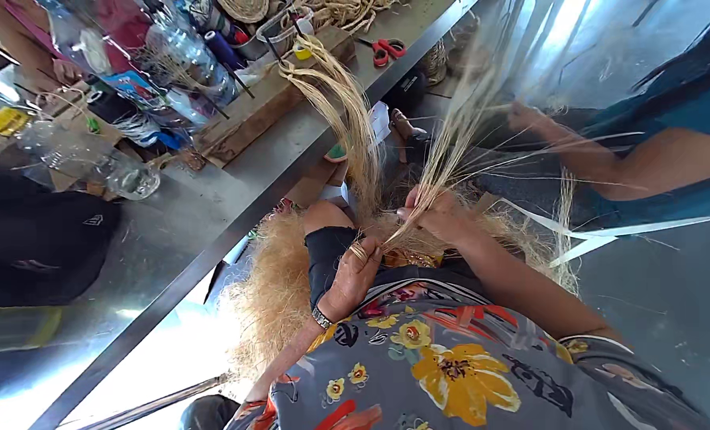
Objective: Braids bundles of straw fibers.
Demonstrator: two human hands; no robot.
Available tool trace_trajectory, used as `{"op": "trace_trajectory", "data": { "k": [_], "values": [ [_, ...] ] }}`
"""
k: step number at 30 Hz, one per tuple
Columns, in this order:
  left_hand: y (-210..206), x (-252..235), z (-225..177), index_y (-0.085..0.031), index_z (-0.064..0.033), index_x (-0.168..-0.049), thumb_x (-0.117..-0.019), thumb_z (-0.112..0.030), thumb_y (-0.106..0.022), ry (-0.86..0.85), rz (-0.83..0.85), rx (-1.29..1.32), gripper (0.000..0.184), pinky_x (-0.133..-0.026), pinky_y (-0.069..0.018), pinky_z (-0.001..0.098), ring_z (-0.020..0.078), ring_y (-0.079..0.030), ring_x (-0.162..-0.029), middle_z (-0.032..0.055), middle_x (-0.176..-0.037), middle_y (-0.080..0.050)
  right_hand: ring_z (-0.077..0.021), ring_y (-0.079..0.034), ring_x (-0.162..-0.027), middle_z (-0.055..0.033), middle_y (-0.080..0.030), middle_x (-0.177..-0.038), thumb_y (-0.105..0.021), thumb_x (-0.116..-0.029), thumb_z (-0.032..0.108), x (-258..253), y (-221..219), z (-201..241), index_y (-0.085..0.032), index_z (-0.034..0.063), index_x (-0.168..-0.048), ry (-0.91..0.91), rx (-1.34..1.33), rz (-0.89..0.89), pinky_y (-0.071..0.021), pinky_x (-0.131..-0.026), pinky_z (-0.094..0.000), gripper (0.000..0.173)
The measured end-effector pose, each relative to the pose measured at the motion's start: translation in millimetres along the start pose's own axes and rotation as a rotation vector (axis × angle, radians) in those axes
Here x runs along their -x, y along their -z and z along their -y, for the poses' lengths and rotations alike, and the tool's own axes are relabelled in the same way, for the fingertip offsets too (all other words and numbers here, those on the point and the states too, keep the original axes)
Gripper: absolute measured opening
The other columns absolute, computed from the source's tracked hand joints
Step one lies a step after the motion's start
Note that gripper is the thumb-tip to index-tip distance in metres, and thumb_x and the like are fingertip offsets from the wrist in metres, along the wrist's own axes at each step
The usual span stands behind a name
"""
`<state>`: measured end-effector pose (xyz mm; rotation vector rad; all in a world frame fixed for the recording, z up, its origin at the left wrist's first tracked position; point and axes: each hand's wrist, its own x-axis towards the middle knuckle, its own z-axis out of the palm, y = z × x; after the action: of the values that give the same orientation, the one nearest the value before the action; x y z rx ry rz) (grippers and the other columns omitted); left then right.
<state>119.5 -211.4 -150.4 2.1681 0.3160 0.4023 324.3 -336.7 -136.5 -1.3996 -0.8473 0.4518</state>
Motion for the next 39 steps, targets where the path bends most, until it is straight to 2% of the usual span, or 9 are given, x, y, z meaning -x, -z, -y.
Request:
{"op": "trace_trajectory", "data": {
  "k": [3,5,11,15,17,21,26,31,39],
  "values": [
    [8,9,8,-0.066,-0.0039,-0.090,-0.1014,-0.017,-0.049,0.050,-0.064,0.020,0.024,-0.068,-0.0478,0.0267,0.0045,-0.055,-0.068,-0.0011,-0.073,-0.058,-0.0110,-0.062,-0.070,-0.0061,-0.064,-0.082,-0.072,-0.0908,0.010,-21,51,-8,-0.061,-0.0051,-0.102,-0.077,0.010,-0.429,-0.0570,-0.067,-0.0332,0.022],
    [12,15,15,-0.067,-0.0045,-0.090,-0.1008,-0.017,-0.050,0.091,-0.099,0.014,0.024,-0.066,-0.0465,0.0254,0.0030,-0.053,-0.066,-0.0028,-0.072,-0.057,-0.0053,-0.057,-0.065,0.0023,-0.059,-0.082,-0.072,-0.0935,0.017,-33,99,-24,-0.056,0.0056,-0.105,-0.106,-0.111,-0.724,-0.0534,-0.059,-0.0254,0.023],
    [21,16,22,-0.065,-0.0053,-0.088,-0.1017,-0.024,-0.050,0.112,-0.096,-0.103,0.028,-0.063,-0.0451,0.0336,0.0096,-0.051,-0.062,0.0000,-0.068,-0.054,-0.0023,-0.061,-0.071,0.0054,-0.063,-0.082,-0.085,-0.0810,0.017,-1,148,-28,-0.060,0.0088,-0.095,-0.095,0.144,-0.627,-0.0568,-0.069,-0.0248,0.030],
    [62,26,42,-0.067,0.0062,-0.111,-0.1036,-0.020,-0.053,0.347,-0.239,-0.074,0.031,-0.087,-0.0555,0.0479,0.0232,-0.067,-0.092,0.0179,-0.100,-0.069,-0.0088,-0.061,-0.077,-0.0049,-0.063,-0.103,-0.072,-0.0929,0.044,27,209,-36,-0.053,0.0019,-0.133,-0.284,0.101,-0.960,-0.0558,-0.069,-0.0300,0.061],
    [86,23,48,-0.062,0.0026,-0.110,-0.1044,-0.015,-0.052,0.499,-0.421,0.038,0.021,-0.072,-0.0508,0.0325,0.0100,-0.056,-0.077,0.0072,-0.091,-0.061,-0.0063,-0.056,-0.071,-0.0003,-0.058,-0.103,-0.069,-0.0946,0.045,44,240,-32,-0.048,0.0097,-0.139,-0.314,0.079,-1.109,-0.0520,-0.063,-0.0268,0.060],
    [65,14,13,-0.061,-0.0073,-0.114,-0.1059,-0.017,-0.046,0.382,-0.464,0.272,0.019,-0.055,-0.0417,0.0186,-0.0014,-0.044,-0.058,-0.0074,-0.074,-0.052,0.0034,-0.057,-0.064,0.0152,-0.062,-0.081,-0.066,-0.0971,0.019,29,166,10,-0.061,0.0174,-0.102,-0.115,0.134,-0.424,-0.0521,-0.061,-0.0180,0.008],
    [26,-23,-13,-0.060,-0.0135,-0.099,-0.1051,-0.020,-0.044,0.158,-0.357,0.376,0.018,-0.051,-0.0382,0.0189,0.0013,-0.041,-0.053,-0.0074,-0.067,-0.046,-0.0101,-0.064,-0.068,-0.0046,-0.071,-0.083,-0.068,-0.0923,0.011,6,4,40,-0.075,0.0003,-0.103,-0.055,0.039,0.389,-0.0590,-0.065,-0.0315,0.016],
    [9,-29,-19,-0.059,-0.0116,-0.094,-0.1063,-0.016,-0.042,0.055,-0.352,0.360,0.021,-0.050,-0.0362,0.0180,0.0014,-0.042,-0.054,-0.0059,-0.067,-0.046,-0.0049,-0.065,-0.063,0.0006,-0.070,-0.077,-0.071,-0.0910,-0.001,3,-60,23,-0.071,0.0039,-0.094,-0.210,-0.400,0.265,-0.0585,-0.062,-0.0231,0.006],
    [-3,-24,-14,-0.058,-0.0106,-0.101,-0.1052,-0.015,-0.046,0.038,-0.284,0.437,0.013,-0.052,-0.0371,0.0180,0.0023,-0.042,-0.055,-0.0044,-0.071,-0.048,-0.0047,-0.061,-0.060,0.0013,-0.067,-0.074,-0.070,-0.0923,0.002,8,-54,11,-0.069,0.0082,-0.087,-0.096,-0.415,0.216,-0.0563,-0.059,-0.0216,0.009]
  ]
}}
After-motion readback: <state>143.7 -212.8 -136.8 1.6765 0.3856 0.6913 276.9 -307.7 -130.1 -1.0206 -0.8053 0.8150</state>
